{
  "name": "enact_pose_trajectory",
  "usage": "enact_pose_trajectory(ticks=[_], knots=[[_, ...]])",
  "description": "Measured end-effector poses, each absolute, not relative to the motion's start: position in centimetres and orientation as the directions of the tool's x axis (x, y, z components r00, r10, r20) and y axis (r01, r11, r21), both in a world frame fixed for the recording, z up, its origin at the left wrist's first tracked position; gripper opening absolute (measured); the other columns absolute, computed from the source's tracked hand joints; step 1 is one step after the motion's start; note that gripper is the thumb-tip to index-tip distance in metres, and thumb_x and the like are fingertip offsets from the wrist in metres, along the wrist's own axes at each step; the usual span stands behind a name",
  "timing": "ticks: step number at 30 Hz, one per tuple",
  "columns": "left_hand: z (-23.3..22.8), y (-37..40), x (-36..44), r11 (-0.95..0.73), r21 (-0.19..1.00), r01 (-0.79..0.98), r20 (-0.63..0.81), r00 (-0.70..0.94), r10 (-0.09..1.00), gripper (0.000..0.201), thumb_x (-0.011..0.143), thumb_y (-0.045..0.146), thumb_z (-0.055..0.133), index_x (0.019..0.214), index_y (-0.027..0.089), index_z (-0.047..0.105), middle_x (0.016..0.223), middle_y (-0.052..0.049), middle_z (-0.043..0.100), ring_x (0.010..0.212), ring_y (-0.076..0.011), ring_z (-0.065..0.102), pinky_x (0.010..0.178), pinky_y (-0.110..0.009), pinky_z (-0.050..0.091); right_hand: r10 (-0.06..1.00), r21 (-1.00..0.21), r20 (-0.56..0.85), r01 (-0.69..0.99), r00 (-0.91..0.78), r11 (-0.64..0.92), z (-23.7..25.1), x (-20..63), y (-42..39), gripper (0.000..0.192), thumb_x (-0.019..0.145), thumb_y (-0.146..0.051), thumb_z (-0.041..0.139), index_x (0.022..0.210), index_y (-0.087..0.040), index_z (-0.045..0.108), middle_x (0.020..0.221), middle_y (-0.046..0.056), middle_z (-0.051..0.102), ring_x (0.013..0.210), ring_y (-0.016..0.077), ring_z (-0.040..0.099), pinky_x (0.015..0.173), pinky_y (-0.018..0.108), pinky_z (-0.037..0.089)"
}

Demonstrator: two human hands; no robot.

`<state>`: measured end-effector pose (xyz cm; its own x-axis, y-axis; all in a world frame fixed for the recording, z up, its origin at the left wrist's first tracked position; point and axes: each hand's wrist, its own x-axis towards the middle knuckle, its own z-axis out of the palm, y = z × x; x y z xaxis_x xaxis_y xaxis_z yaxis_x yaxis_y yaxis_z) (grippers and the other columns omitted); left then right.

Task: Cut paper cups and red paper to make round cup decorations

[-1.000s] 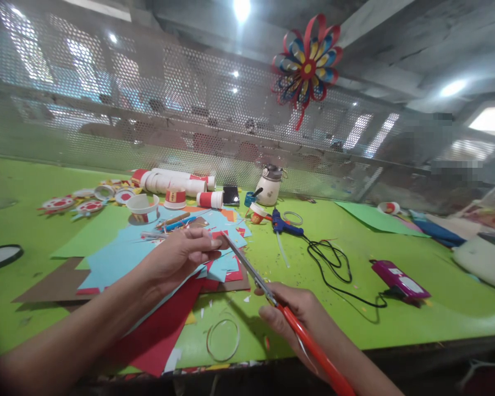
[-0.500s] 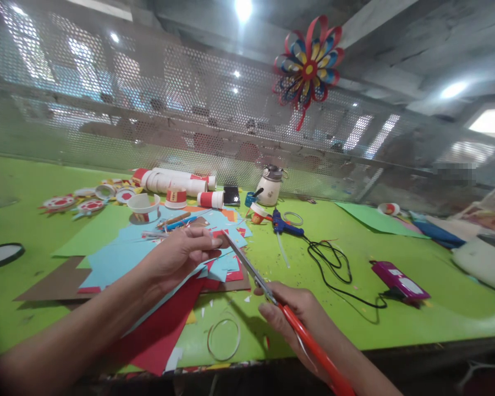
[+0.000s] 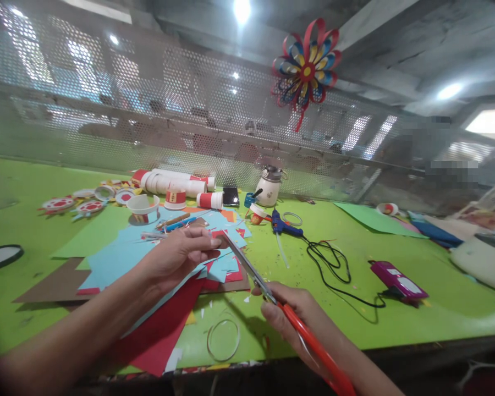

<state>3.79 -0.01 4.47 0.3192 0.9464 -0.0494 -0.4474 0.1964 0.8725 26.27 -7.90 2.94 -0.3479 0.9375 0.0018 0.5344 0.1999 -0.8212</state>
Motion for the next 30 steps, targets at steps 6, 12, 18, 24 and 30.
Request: enact_pose_trajectory(ticks=[6,12,18,24,30], knots=[[4.61,-0.05,3.76,0.183,0.865,-0.467,-0.031,0.313,0.949,0.027,0.059,0.012,0.075,0.045,0.014,0.052,0.055,-0.001,0.052,0.070,-0.0133,0.054,0.069,-0.027,0.042,0.947,-0.834,0.009,0.521,-0.321,0.184,2.75,26.06,-7.99,0.049,0.088,-0.056,0.043,0.102,-0.012,0.061,0.058,-0.005,0.035,0.047,0.0081,0.031,0.042,0.020,0.027],[4.54,0.03,3.77,0.186,0.864,-0.468,-0.038,0.308,0.951,0.025,0.060,0.011,0.074,0.046,0.013,0.053,0.058,-0.002,0.054,0.072,-0.0138,0.056,0.068,-0.026,0.042,0.940,-0.806,0.038,0.546,-0.340,0.230,2.75,25.90,-7.95,0.047,0.089,-0.055,0.040,0.098,-0.015,0.062,0.056,-0.004,0.035,0.047,0.0096,0.034,0.041,0.022,0.028],[4.52,0.11,3.85,0.180,0.863,-0.472,-0.035,0.299,0.954,0.025,0.059,0.013,0.075,0.046,0.013,0.054,0.059,-0.002,0.058,0.069,-0.0127,0.056,0.069,-0.027,0.043,0.943,-0.787,0.026,0.575,-0.332,0.224,2.78,26.04,-7.86,0.048,0.089,-0.056,0.040,0.099,-0.014,0.061,0.057,-0.005,0.035,0.046,0.0080,0.034,0.041,0.019,0.031],[4.44,0.13,3.72,0.187,0.857,-0.480,-0.035,0.308,0.951,0.025,0.060,0.010,0.074,0.046,0.012,0.054,0.057,-0.001,0.055,0.068,-0.0121,0.055,0.067,-0.026,0.042,0.932,-0.761,0.030,0.596,-0.362,0.256,2.69,26.32,-7.62,0.048,0.091,-0.053,0.038,0.105,-0.013,0.061,0.056,-0.005,0.036,0.045,0.0082,0.036,0.039,0.018,0.033],[4.44,0.16,3.72,0.174,0.871,-0.460,-0.031,0.303,0.953,0.025,0.061,0.011,0.074,0.045,0.013,0.054,0.055,0.000,0.053,0.063,-0.0104,0.053,0.064,-0.025,0.040,0.928,-0.752,0.006,0.610,-0.373,0.250,3.05,26.16,-7.60,0.050,0.092,-0.053,0.037,0.103,-0.011,0.060,0.054,-0.005,0.035,0.044,0.0079,0.035,0.039,0.019,0.031]])
